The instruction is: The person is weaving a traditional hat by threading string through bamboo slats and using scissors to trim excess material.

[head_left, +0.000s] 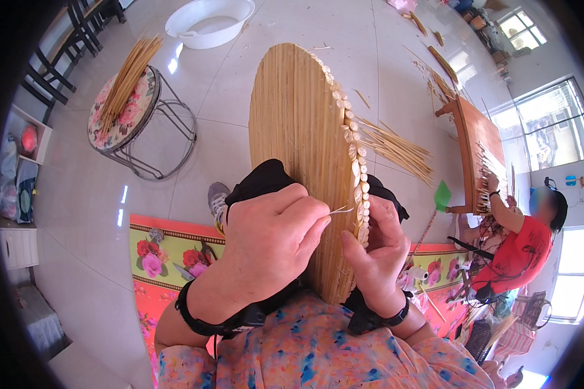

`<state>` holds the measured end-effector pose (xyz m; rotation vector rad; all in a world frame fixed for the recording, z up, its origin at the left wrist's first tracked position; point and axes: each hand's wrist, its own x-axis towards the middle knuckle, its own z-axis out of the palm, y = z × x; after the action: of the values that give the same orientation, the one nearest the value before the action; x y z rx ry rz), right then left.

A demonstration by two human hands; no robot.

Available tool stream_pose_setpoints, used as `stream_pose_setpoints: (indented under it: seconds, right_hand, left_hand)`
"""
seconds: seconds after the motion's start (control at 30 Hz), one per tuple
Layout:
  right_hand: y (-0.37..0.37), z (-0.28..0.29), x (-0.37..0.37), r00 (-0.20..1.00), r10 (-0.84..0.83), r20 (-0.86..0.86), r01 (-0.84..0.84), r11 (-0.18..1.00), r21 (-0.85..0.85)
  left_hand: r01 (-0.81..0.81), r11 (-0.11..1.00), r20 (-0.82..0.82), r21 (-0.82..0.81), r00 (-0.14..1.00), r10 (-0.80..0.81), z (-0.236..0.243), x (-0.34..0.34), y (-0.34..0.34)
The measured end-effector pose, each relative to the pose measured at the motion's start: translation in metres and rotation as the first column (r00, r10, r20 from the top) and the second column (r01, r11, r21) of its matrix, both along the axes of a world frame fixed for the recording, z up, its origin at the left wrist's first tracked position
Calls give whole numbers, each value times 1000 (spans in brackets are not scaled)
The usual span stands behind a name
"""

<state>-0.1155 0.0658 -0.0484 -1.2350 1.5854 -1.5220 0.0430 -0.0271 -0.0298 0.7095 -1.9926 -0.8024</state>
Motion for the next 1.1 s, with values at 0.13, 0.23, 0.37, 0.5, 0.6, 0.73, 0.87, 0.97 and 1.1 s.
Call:
stream_pose_setpoints:
  seconds: [0.13, 0.23, 0.37, 0.5, 0.6, 0.73, 0.87, 0.97, 1.1]
  right_hand:
    - [-1, -3, 3, 999, -32, -10, 31, 999, -31]
    - [-4, -7, 4, 998, -51, -49, 46, 994, -98]
    - [-6, -6, 3, 985, -84, -153, 65, 990, -123]
    - [-8, -7, 6, 993, -74, -92, 62, 990, -123]
    - [-8, -4, 6, 994, -50, -94, 40, 994, -105]
    - [-9, -10, 3, 991, -70, -117, 45, 977, -208]
    - [-7, -9, 1, 996, -63, -65, 49, 980, -194]
    - [-7, -12, 1, 999, -47, -28, 40, 978, -206]
    - [-8, -13, -2, 996, 9, 87, 7, 983, -184]
  left_hand:
    - [17, 997, 43, -74, 999, -14, 3, -1, -5]
    - [52, 997, 90, -63, 995, -46, 3, -3, -7]
    - [87, 996, 106, -4, 991, -86, 2, -2, -7]
    - [61, 996, 165, 64, 984, -71, 7, 7, -5]
    - [81, 995, 287, 51, 953, -93, 17, 17, -5]
    - [53, 998, 325, -36, 945, -39, 22, 18, -5]
    - [6, 997, 439, 80, 898, -41, 19, 26, 1]
    - [-51, 983, 443, 176, 896, -33, 16, 30, 1]
    - [-68, 956, 391, 285, 919, -51, 11, 30, 2]
